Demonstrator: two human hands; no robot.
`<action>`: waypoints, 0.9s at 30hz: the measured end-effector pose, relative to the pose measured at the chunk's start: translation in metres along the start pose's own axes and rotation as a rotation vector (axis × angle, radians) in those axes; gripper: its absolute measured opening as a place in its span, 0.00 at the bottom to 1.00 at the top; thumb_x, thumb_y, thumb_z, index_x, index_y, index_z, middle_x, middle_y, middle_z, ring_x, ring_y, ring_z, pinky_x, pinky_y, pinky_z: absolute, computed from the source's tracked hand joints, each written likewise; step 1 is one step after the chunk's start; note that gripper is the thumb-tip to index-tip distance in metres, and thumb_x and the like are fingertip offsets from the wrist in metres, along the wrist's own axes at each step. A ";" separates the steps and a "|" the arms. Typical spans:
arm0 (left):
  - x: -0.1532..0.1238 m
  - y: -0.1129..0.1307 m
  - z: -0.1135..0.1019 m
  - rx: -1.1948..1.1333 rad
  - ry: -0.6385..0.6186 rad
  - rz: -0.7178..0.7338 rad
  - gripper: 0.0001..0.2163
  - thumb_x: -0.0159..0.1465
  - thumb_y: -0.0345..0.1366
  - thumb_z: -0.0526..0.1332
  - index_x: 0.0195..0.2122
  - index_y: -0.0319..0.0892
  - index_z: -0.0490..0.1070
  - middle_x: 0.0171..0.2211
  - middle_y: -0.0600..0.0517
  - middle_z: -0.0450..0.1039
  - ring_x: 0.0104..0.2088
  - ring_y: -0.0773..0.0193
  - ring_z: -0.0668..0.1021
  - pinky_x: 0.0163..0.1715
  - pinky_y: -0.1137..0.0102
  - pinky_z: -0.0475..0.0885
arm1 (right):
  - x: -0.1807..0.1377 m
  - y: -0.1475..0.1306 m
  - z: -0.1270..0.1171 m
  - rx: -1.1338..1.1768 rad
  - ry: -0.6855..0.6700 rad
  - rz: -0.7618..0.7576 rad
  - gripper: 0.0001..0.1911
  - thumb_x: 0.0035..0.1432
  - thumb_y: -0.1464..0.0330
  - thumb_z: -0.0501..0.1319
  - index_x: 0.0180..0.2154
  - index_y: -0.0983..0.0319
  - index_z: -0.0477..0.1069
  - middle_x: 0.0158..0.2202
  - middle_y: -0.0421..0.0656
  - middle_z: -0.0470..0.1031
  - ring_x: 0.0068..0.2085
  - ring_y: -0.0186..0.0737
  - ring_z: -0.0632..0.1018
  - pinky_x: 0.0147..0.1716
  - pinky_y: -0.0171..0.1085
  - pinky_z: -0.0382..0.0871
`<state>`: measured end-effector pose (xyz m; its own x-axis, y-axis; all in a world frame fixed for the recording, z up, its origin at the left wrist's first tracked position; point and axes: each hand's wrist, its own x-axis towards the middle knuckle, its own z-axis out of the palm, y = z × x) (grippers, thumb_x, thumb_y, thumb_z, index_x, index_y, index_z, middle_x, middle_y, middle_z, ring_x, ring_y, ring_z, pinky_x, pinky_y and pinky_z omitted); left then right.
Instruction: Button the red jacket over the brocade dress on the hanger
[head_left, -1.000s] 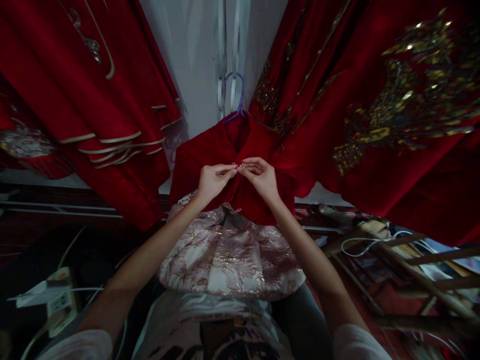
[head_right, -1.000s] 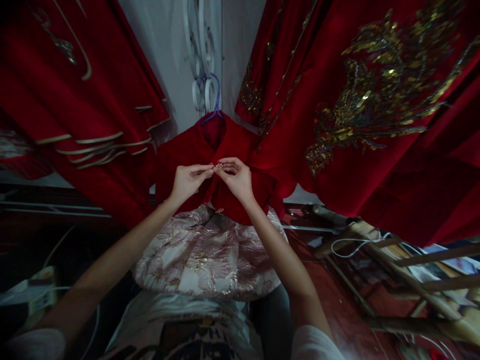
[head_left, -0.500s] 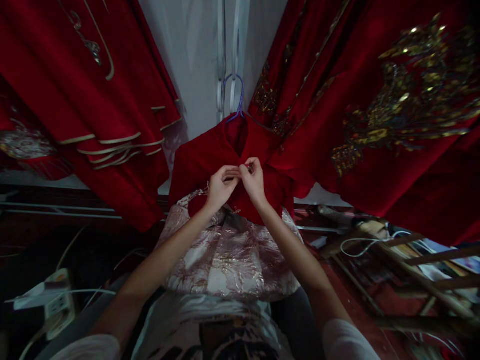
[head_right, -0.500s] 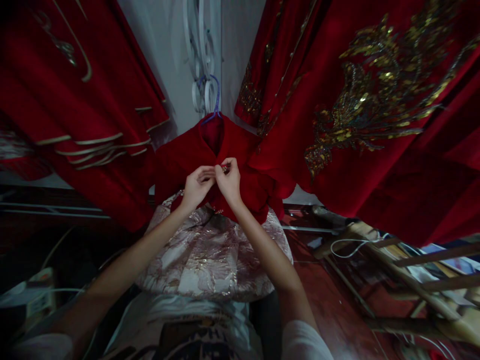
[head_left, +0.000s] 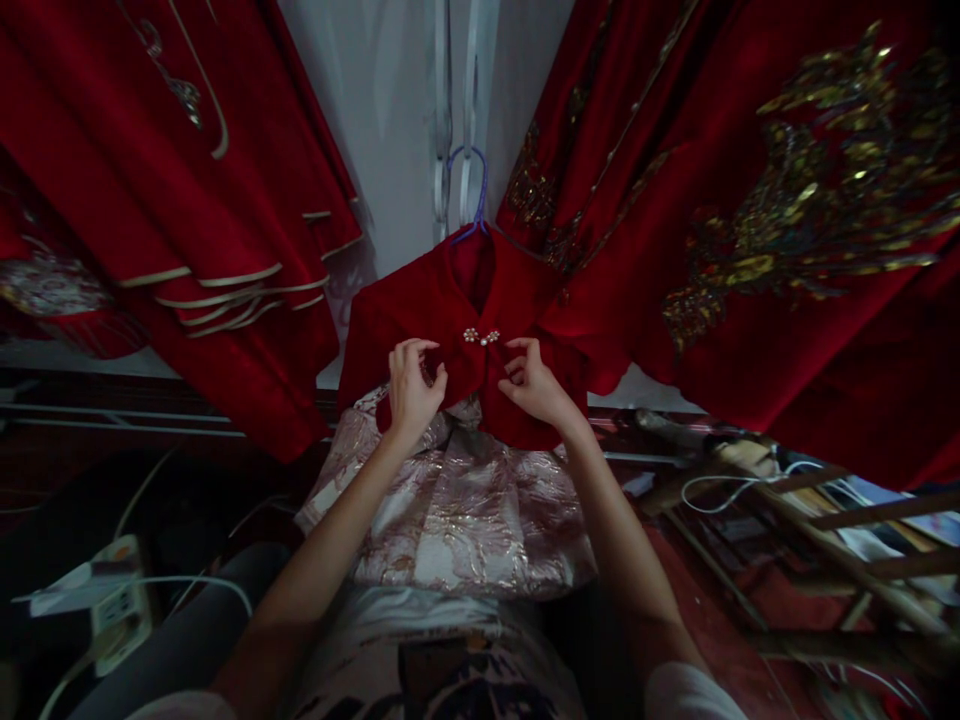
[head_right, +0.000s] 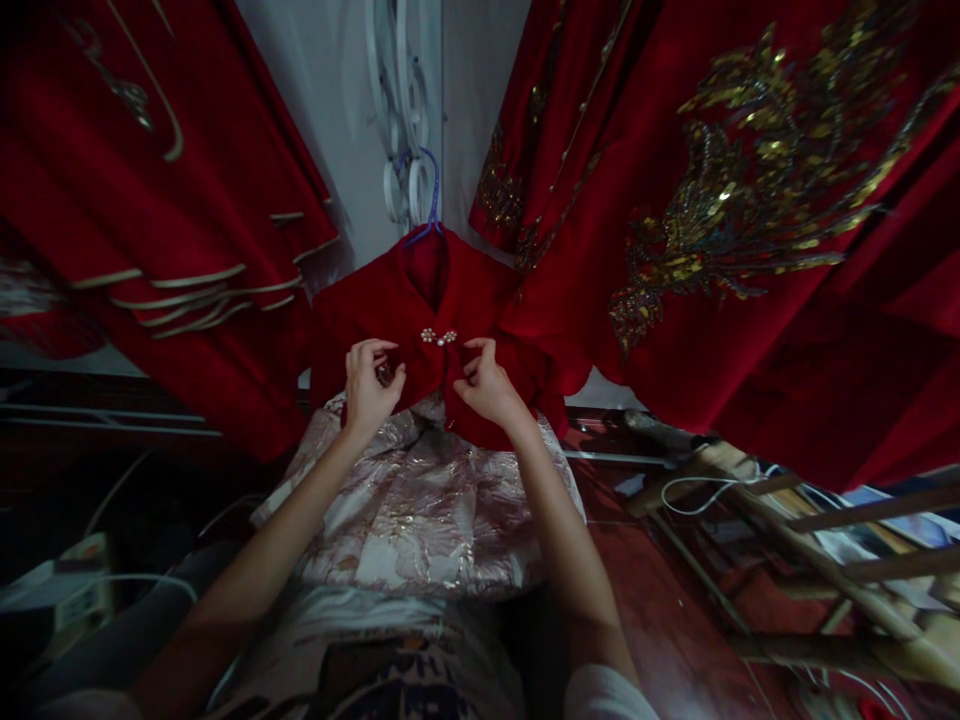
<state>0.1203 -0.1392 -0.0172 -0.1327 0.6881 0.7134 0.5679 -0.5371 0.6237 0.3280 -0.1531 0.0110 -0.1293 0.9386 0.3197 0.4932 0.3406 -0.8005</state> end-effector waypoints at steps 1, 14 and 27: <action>-0.002 -0.007 -0.001 0.078 0.016 0.010 0.14 0.56 0.30 0.62 0.44 0.43 0.67 0.46 0.44 0.67 0.49 0.53 0.71 0.50 0.56 0.68 | 0.000 0.002 -0.008 -0.028 -0.004 0.013 0.24 0.48 0.70 0.58 0.48 0.59 0.55 0.27 0.33 0.65 0.24 0.31 0.69 0.25 0.32 0.63; -0.011 -0.043 0.003 -0.139 -0.050 -0.171 0.15 0.57 0.41 0.64 0.41 0.43 0.61 0.30 0.54 0.70 0.29 0.68 0.74 0.31 0.73 0.70 | -0.023 -0.056 -0.058 0.332 -0.135 -0.083 0.14 0.51 0.62 0.65 0.39 0.57 0.66 0.35 0.41 0.70 0.36 0.34 0.73 0.34 0.34 0.69; 0.003 -0.034 -0.009 -0.583 -0.112 -0.400 0.15 0.55 0.45 0.66 0.37 0.38 0.75 0.37 0.46 0.79 0.35 0.63 0.81 0.40 0.67 0.76 | 0.026 -0.024 0.071 0.190 -0.074 -0.173 0.14 0.50 0.63 0.66 0.37 0.59 0.66 0.32 0.37 0.70 0.31 0.32 0.70 0.35 0.35 0.70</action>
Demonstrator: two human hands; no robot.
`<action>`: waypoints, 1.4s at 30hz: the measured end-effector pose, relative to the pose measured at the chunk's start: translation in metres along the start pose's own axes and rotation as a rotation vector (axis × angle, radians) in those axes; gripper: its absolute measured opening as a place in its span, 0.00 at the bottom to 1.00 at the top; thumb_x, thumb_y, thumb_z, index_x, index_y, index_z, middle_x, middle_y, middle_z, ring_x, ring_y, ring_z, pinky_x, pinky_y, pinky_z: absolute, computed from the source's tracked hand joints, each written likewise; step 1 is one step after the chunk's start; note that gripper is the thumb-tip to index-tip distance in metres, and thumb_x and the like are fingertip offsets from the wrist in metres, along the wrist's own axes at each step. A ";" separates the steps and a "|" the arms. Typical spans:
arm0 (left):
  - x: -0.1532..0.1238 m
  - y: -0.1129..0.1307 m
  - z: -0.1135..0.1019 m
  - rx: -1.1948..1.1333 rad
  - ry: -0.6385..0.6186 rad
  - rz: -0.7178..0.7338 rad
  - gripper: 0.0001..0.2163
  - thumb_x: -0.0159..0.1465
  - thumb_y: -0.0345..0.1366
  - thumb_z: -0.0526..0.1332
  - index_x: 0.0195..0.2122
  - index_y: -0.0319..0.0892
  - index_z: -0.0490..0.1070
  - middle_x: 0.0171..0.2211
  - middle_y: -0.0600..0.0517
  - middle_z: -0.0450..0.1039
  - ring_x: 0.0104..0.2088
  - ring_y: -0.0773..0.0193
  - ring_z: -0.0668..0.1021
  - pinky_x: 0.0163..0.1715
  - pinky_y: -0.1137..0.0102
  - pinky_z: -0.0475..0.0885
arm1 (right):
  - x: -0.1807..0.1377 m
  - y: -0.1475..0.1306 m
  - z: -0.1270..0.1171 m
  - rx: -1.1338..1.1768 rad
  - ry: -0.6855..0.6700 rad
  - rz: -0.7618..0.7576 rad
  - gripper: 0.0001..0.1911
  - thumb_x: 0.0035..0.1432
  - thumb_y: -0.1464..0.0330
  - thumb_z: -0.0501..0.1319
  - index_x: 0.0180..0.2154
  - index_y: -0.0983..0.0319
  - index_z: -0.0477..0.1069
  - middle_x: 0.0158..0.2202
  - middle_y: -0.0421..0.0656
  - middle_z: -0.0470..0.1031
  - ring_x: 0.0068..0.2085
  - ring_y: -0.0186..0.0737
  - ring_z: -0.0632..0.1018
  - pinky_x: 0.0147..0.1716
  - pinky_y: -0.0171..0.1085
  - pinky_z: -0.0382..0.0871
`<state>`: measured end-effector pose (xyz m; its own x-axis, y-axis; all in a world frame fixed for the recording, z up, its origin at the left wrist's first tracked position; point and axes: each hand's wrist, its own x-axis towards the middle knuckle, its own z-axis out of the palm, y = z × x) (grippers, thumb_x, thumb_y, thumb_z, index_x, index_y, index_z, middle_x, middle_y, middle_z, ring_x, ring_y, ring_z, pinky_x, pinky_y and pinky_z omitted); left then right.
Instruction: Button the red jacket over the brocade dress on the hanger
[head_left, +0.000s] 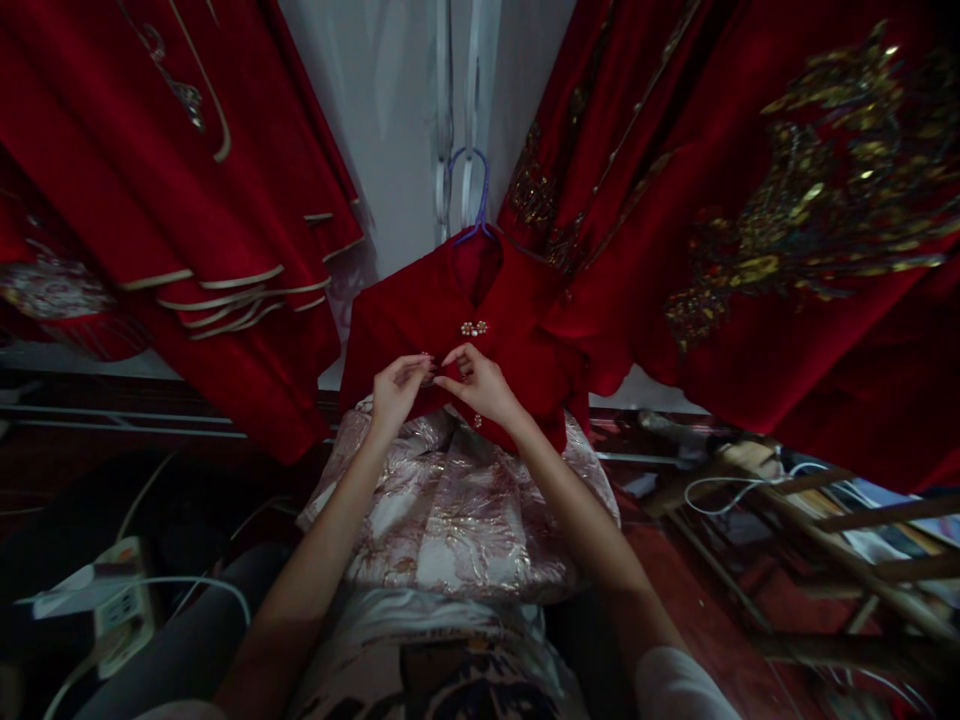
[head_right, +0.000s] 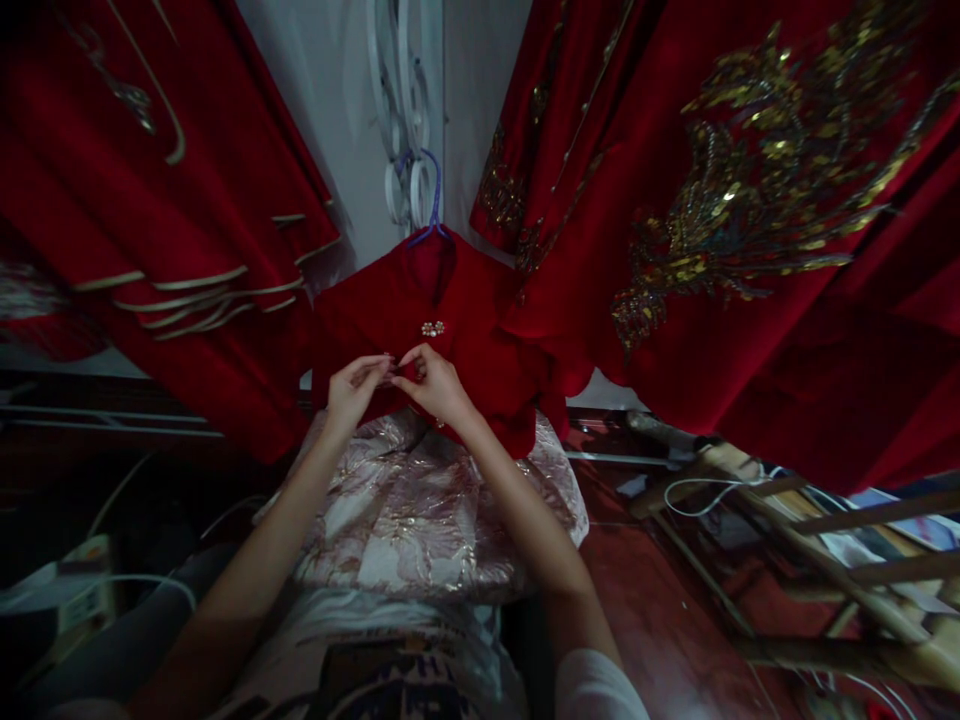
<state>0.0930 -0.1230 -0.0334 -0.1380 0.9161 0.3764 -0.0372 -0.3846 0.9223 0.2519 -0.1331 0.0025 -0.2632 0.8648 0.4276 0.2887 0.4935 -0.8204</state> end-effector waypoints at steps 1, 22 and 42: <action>0.000 0.000 0.000 0.006 -0.009 0.007 0.15 0.55 0.45 0.66 0.38 0.38 0.75 0.39 0.45 0.79 0.37 0.62 0.81 0.43 0.65 0.76 | 0.005 0.005 0.007 0.002 0.042 0.017 0.14 0.50 0.64 0.66 0.38 0.59 0.66 0.32 0.37 0.70 0.31 0.32 0.71 0.35 0.35 0.71; -0.004 0.001 -0.005 -0.004 0.019 0.030 0.16 0.54 0.44 0.68 0.39 0.38 0.79 0.38 0.46 0.80 0.36 0.61 0.81 0.43 0.65 0.78 | 0.007 0.014 0.026 0.142 0.203 0.002 0.16 0.53 0.67 0.62 0.45 0.60 0.67 0.32 0.37 0.68 0.33 0.30 0.73 0.34 0.30 0.71; -0.002 0.002 -0.008 0.120 -0.016 0.069 0.14 0.54 0.42 0.68 0.38 0.38 0.78 0.37 0.46 0.81 0.35 0.61 0.82 0.41 0.64 0.78 | 0.002 0.007 0.027 -0.083 0.270 -0.101 0.13 0.58 0.70 0.58 0.46 0.61 0.69 0.36 0.42 0.67 0.36 0.33 0.73 0.38 0.33 0.75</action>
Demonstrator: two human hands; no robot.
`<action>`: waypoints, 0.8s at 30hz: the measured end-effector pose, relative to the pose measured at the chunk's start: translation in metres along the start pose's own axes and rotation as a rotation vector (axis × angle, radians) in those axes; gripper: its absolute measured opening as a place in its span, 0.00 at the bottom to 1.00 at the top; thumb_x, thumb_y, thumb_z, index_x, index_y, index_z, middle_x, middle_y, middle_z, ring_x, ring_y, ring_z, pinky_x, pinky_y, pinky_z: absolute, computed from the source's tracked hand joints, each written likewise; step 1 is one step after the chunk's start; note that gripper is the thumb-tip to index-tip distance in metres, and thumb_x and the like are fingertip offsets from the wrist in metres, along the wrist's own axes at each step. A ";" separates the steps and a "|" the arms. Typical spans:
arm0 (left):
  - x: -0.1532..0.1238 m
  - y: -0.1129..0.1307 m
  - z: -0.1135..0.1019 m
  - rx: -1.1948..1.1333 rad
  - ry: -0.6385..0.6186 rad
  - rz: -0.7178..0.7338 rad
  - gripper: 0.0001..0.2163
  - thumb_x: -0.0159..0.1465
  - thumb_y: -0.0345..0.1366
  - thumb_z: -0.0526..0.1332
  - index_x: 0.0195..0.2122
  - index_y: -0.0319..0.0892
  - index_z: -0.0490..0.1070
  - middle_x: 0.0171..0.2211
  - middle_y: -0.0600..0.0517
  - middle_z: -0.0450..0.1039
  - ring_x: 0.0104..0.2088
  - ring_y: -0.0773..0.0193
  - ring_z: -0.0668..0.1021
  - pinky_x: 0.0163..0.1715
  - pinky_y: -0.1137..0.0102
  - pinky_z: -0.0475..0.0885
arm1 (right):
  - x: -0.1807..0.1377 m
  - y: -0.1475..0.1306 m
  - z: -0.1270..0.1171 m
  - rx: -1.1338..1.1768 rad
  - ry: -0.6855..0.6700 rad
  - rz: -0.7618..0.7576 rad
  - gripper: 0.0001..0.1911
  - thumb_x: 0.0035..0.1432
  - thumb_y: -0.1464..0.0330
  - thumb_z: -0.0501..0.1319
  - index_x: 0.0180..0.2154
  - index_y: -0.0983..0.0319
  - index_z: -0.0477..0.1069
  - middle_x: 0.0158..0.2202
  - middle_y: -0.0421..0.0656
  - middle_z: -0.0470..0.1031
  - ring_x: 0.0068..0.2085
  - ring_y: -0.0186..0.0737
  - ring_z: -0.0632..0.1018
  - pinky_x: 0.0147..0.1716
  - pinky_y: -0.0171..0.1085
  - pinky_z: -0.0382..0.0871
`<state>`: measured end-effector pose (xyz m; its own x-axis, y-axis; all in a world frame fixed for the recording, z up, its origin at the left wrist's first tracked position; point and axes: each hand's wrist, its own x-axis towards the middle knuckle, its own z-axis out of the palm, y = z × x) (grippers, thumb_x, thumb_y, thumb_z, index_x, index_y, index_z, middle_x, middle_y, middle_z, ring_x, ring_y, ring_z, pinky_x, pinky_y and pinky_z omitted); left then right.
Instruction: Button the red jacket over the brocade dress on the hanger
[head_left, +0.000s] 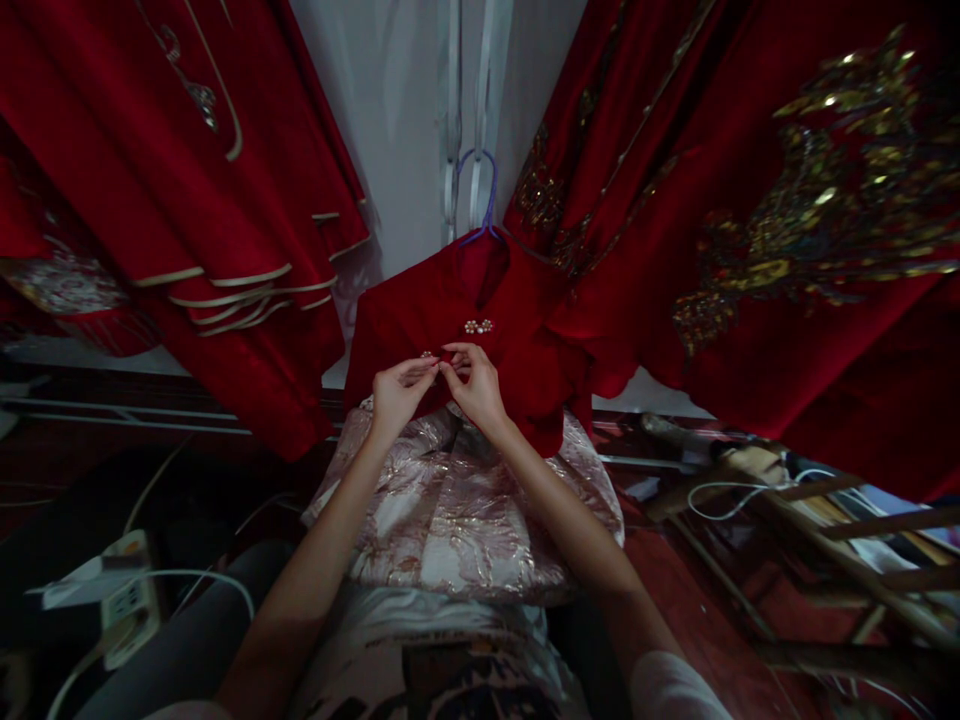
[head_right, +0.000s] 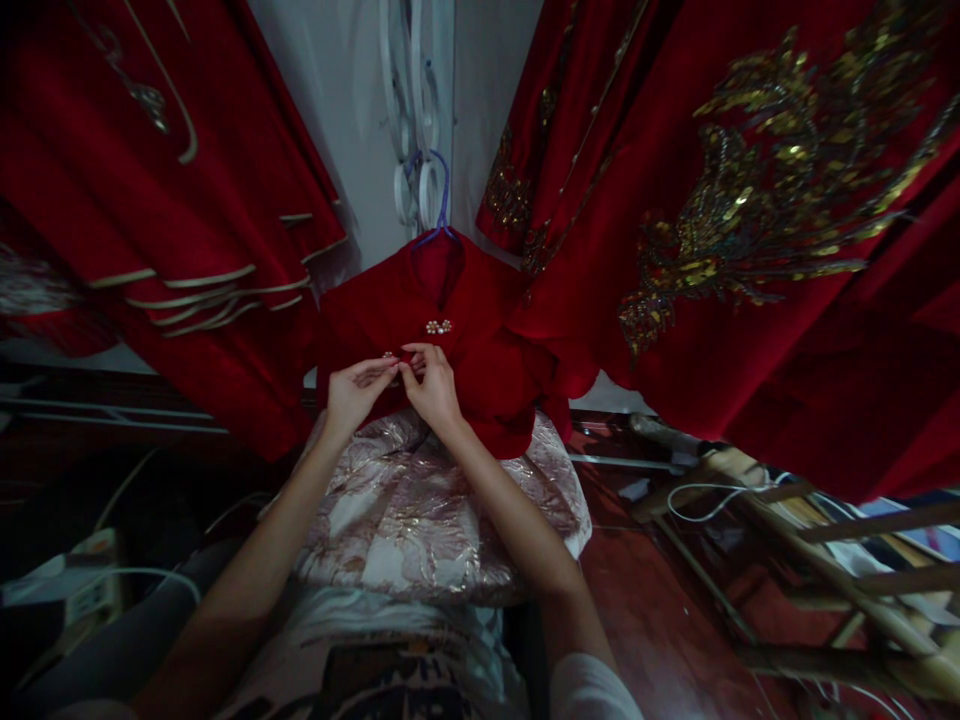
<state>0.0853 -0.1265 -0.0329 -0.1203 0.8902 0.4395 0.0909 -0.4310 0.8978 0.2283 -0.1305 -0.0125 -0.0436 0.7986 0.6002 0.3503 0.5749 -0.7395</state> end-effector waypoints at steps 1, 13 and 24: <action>0.000 0.000 0.000 0.006 -0.001 -0.005 0.14 0.54 0.42 0.67 0.38 0.38 0.78 0.37 0.46 0.81 0.35 0.61 0.82 0.41 0.64 0.78 | 0.001 0.000 0.000 0.008 -0.010 -0.003 0.13 0.58 0.70 0.59 0.46 0.61 0.69 0.36 0.42 0.68 0.36 0.33 0.73 0.38 0.33 0.75; 0.002 0.000 -0.002 0.039 -0.065 -0.043 0.15 0.53 0.41 0.67 0.38 0.37 0.78 0.38 0.44 0.80 0.36 0.59 0.82 0.43 0.62 0.78 | 0.001 0.003 0.000 0.003 -0.001 -0.009 0.14 0.58 0.71 0.59 0.47 0.61 0.71 0.36 0.41 0.67 0.36 0.33 0.73 0.39 0.33 0.75; 0.008 0.003 -0.009 0.177 -0.108 0.032 0.10 0.52 0.38 0.66 0.33 0.39 0.77 0.30 0.48 0.80 0.30 0.62 0.80 0.35 0.67 0.77 | 0.003 0.000 -0.005 -0.044 -0.079 -0.025 0.11 0.60 0.70 0.56 0.45 0.60 0.70 0.40 0.44 0.68 0.40 0.33 0.74 0.41 0.34 0.75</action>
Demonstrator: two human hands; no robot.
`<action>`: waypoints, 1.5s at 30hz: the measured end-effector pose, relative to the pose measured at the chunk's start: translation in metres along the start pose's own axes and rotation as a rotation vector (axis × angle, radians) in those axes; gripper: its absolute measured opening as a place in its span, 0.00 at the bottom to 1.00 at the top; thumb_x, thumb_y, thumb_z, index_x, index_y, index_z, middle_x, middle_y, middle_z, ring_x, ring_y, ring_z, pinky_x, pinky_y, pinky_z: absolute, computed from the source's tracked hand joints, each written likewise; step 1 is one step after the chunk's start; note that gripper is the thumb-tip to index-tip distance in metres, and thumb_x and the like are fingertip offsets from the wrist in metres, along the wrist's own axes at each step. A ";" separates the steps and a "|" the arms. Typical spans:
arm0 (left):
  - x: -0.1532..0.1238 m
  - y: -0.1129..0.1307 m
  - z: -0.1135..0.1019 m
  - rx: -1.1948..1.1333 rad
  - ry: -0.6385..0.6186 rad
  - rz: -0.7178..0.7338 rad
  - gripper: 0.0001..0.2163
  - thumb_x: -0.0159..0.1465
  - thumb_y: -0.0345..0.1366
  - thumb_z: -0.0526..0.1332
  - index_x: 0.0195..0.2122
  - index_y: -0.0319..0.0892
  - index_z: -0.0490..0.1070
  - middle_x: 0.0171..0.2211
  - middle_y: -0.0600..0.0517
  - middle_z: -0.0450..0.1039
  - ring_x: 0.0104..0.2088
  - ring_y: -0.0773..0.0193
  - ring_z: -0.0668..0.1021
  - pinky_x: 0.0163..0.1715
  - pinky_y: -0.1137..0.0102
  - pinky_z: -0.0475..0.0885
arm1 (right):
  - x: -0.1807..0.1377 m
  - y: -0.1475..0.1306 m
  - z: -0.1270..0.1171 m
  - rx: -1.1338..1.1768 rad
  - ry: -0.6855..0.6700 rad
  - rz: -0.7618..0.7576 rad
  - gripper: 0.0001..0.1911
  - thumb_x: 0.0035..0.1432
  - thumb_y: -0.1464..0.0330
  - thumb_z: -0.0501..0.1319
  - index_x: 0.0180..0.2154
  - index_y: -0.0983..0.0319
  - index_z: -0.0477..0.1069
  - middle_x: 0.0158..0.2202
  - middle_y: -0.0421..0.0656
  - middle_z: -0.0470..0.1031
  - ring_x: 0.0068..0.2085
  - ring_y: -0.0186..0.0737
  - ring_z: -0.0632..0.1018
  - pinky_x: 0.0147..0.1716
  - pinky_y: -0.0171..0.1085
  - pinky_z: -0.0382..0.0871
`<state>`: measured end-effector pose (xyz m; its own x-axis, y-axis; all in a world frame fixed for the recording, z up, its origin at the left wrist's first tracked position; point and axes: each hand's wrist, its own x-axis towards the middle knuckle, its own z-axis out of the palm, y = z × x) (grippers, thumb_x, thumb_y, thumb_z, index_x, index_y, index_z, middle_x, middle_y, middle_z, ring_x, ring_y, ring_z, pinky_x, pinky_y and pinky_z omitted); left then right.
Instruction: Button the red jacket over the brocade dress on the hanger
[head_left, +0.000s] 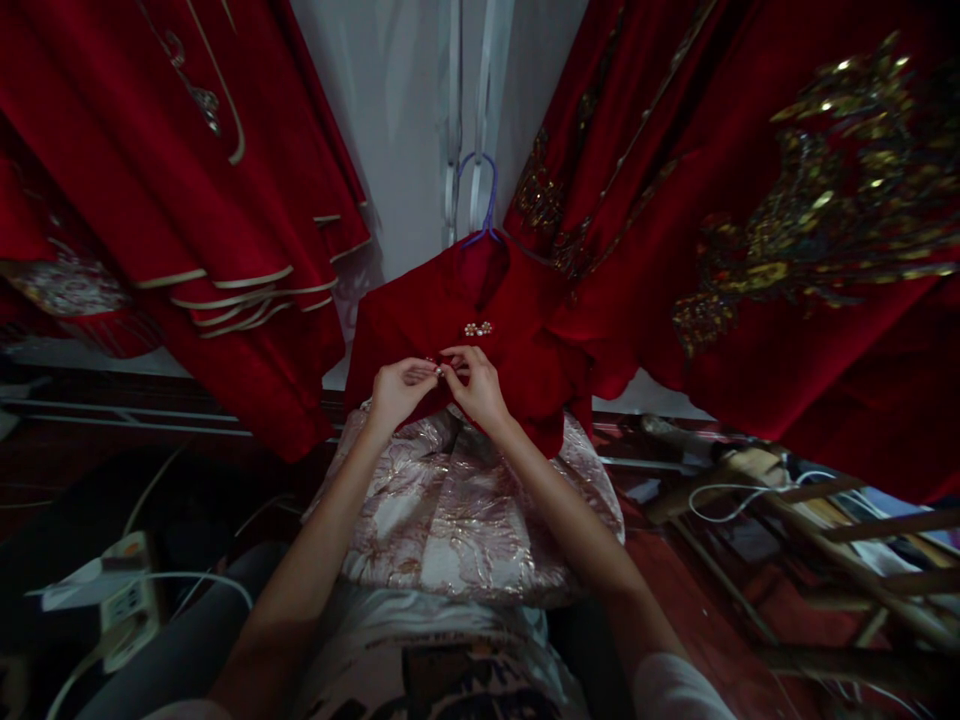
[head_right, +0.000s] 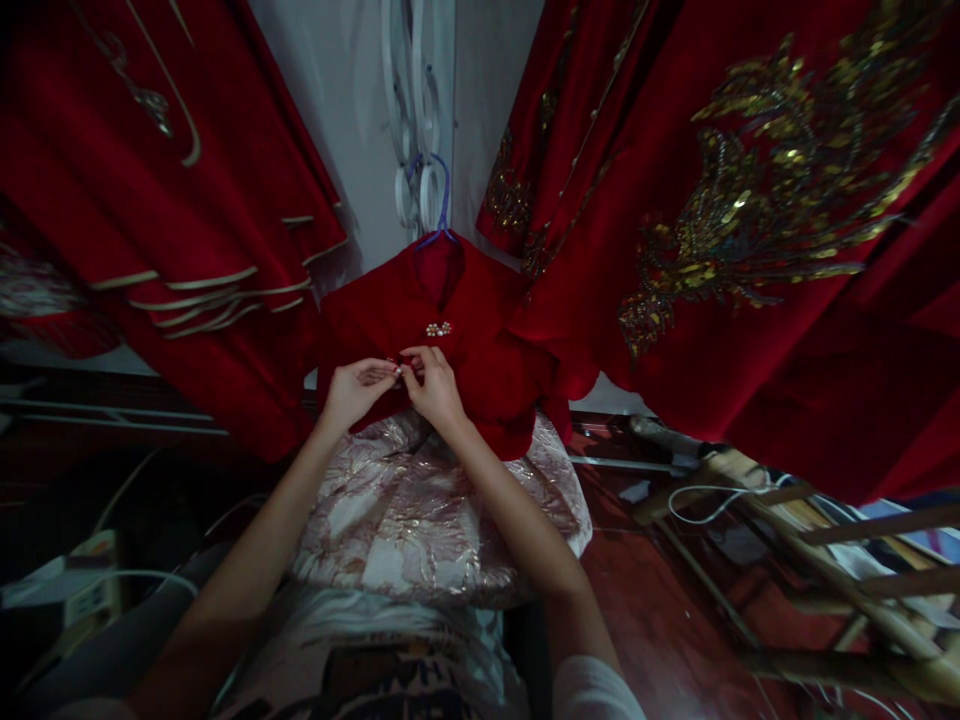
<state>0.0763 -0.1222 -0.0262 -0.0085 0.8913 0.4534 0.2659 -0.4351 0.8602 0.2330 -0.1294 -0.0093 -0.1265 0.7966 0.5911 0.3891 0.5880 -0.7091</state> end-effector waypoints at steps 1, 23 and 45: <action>-0.001 -0.001 0.000 -0.015 -0.002 -0.002 0.09 0.52 0.38 0.66 0.33 0.39 0.76 0.30 0.49 0.79 0.30 0.63 0.80 0.35 0.68 0.76 | -0.001 0.000 -0.002 0.021 -0.035 0.006 0.11 0.60 0.70 0.56 0.45 0.60 0.70 0.40 0.44 0.68 0.40 0.33 0.74 0.41 0.34 0.76; -0.040 -0.022 0.009 0.648 0.020 0.095 0.11 0.56 0.29 0.61 0.41 0.41 0.67 0.39 0.45 0.70 0.43 0.52 0.73 0.47 0.56 0.69 | -0.048 0.048 -0.015 -0.339 -0.408 0.215 0.15 0.46 0.72 0.66 0.38 0.63 0.66 0.36 0.42 0.71 0.35 0.34 0.73 0.36 0.34 0.68; -0.051 -0.030 -0.004 0.619 0.104 0.104 0.17 0.56 0.44 0.65 0.42 0.42 0.66 0.39 0.46 0.69 0.42 0.52 0.73 0.44 0.58 0.70 | -0.023 0.007 -0.083 0.201 -0.776 0.462 0.09 0.48 0.67 0.67 0.33 0.64 0.77 0.30 0.43 0.81 0.30 0.34 0.78 0.24 0.30 0.68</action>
<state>0.0650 -0.1550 -0.0744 -0.0379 0.8180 0.5739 0.7779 -0.3364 0.5308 0.3147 -0.1555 0.0037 -0.6022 0.7862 -0.1390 0.3970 0.1439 -0.9065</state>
